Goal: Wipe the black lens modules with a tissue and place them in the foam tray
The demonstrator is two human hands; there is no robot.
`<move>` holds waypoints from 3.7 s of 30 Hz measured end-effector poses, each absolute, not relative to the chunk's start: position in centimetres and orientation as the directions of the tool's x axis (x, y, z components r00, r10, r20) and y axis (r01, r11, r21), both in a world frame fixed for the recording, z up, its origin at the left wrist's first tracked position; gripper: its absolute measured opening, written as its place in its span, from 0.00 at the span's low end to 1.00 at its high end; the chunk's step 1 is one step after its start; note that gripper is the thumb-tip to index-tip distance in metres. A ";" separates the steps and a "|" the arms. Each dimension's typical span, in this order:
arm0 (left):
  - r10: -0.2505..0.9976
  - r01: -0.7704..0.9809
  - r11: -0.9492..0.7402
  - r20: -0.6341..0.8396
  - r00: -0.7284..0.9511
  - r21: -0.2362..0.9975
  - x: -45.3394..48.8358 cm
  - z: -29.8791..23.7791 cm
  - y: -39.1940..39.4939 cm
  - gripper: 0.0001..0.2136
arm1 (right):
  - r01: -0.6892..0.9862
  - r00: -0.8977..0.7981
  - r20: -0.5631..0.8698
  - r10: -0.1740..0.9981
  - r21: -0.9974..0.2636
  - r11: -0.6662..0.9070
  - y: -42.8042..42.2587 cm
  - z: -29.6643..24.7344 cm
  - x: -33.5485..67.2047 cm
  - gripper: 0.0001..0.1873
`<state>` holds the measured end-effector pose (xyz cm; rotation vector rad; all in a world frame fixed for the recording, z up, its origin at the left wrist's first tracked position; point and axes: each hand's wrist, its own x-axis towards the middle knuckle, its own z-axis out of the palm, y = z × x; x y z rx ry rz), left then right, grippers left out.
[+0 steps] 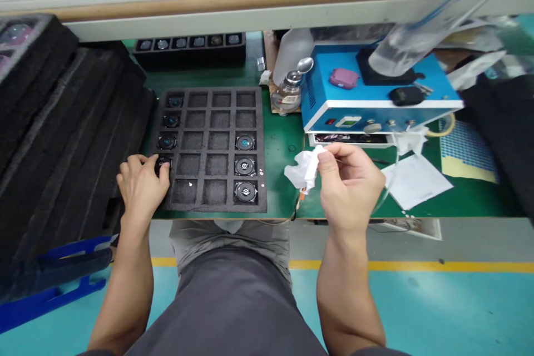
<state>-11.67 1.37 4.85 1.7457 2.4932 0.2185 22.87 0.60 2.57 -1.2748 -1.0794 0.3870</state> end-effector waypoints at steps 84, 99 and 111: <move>0.992 0.063 0.089 -0.094 0.088 0.994 -2.2 2.4 -2.9 0.40 | 0.465 -0.617 0.428 0.661 -0.479 0.745 -0.7 4.0 16.8 0.09; 0.981 -0.274 0.195 -0.190 0.044 0.942 -2.2 3.7 -2.0 0.41 | 0.321 -0.275 0.486 0.830 -0.767 0.555 -1.7 3.6 15.6 0.03; 0.986 -0.223 0.165 -0.153 0.068 0.961 -1.9 4.0 -2.5 0.39 | 0.341 -0.274 0.506 0.817 -0.744 0.575 -1.9 3.5 15.4 0.04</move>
